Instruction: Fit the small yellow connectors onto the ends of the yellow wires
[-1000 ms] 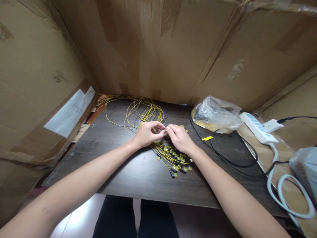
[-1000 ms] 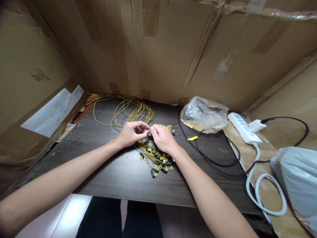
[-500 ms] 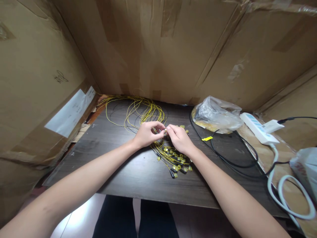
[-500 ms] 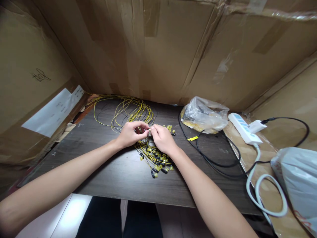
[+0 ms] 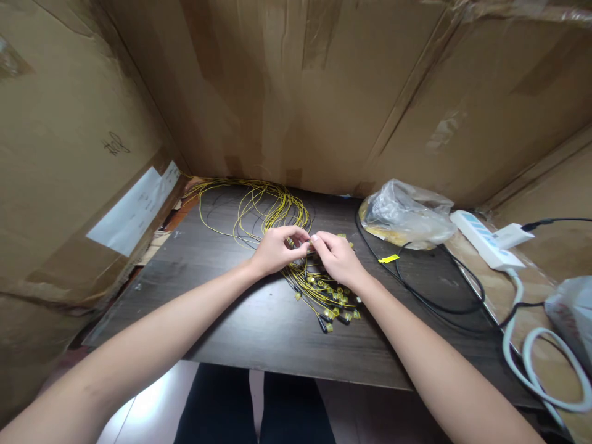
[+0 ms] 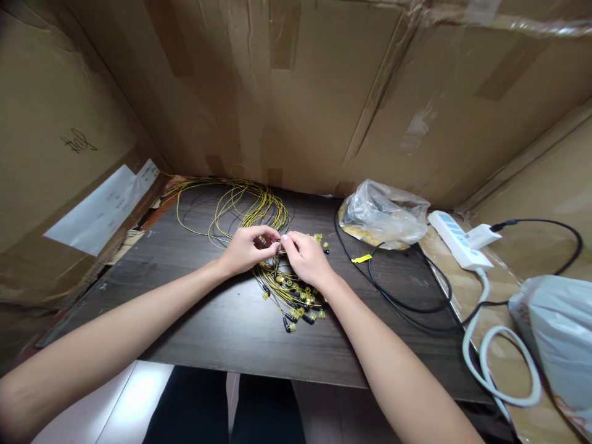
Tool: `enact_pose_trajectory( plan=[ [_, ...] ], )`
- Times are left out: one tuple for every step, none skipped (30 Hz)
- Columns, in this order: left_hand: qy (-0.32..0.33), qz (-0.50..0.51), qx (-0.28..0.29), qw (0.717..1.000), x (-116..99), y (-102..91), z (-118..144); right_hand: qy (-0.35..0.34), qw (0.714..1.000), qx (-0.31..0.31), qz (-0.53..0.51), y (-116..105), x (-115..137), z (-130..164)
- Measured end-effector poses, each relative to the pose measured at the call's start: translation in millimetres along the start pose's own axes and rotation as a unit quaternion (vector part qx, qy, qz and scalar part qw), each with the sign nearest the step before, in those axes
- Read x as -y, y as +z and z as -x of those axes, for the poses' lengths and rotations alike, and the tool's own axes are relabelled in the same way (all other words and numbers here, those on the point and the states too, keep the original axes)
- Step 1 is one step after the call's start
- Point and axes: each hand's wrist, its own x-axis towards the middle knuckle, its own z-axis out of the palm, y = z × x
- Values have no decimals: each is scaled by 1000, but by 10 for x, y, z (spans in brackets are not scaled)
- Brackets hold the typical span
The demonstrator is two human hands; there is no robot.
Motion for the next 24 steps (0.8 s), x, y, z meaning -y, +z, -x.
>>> enact_pose_trajectory(
  plan=[
    [-9, 8, -1, 1000, 5, 1, -4, -10, 1000, -10, 6, -6, 11, 4],
    [-18, 17, -2, 1000, 11, 2, -7, -19, 1000, -18, 10, -12, 21, 7],
    [-25, 23, -4, 999, 16, 3, -9, -23, 999, -21, 10, -17, 31, 10],
    [-29, 27, -6, 999, 20, 3, -9, -25, 999, -22, 7, -20, 38, 13],
    [-30, 30, -7, 999, 22, 3, -9, -24, 999, -20, 5, -20, 43, 14],
    [-27, 29, -8, 999, 21, 3, -7, -22, 1000, -17, 1, -17, 44, 14],
    [-21, 27, -8, 999, 18, 2, -3, -17, 1000, -15, -3, -11, 41, 14],
    [-14, 22, -9, 1000, 12, 2, 1, -11, 1000, -11, -9, -2, 35, 13],
    [-6, 15, -11, 1000, 5, 3, 6, -4, 1000, -7, -15, 8, 26, 11],
    [3, 7, -13, 1000, -2, 4, 11, 3, 1000, -2, -21, 19, 15, 9],
    [11, -3, -15, 1000, -9, 6, 15, 9, 1000, 2, -24, 30, 4, 8],
    [18, -13, -17, 1000, -15, 9, 18, 13, 1000, 4, -24, 37, -6, 6],
    [23, -21, -19, 999, -18, 11, 20, 15, 1000, 6, -21, 40, -13, 5],
    [25, -27, -20, 999, -19, 13, 21, 15, 1000, 9, -14, 39, -16, 5],
    [24, -30, -20, 999, -18, 14, 20, 12, 1000, 9, -4, 33, -15, 4],
    [20, -31, -19, 999, -15, 14, 18, 6, 1000, 7, 8, 23, -9, 5],
    [13, -28, -18, 999, -11, 13, 15, -2, 1000, 2, 17, 11, 0, 5],
    [4, -24, -17, 1000, -6, 11, 12, -10, 1000, -5, 23, -1, 11, 6],
    [-4, -18, -17, 1000, -1, 8, 8, -17, 999, -12, 25, -11, 22, 6],
    [-11, -12, -18, 1000, 4, 5, 6, -21, 999, -16, 24, -17, 30, 7],
    [-14, -8, -18, 1000, 7, 3, 4, -20, 999, -17, 20, -19, 34, 7],
    [-13, -6, -18, 1000, 8, 1, 3, -15, 1000, -14, 14, -16, 33, 7],
    [-10, -6, -17, 1000, 8, 0, 3, -8, 1000, -8, 6, -7, 26, 7],
    [-3, -8, -15, 1000, 6, 0, 4, -1, 1000, -2, -3, 5, 16, 7]
  ],
)
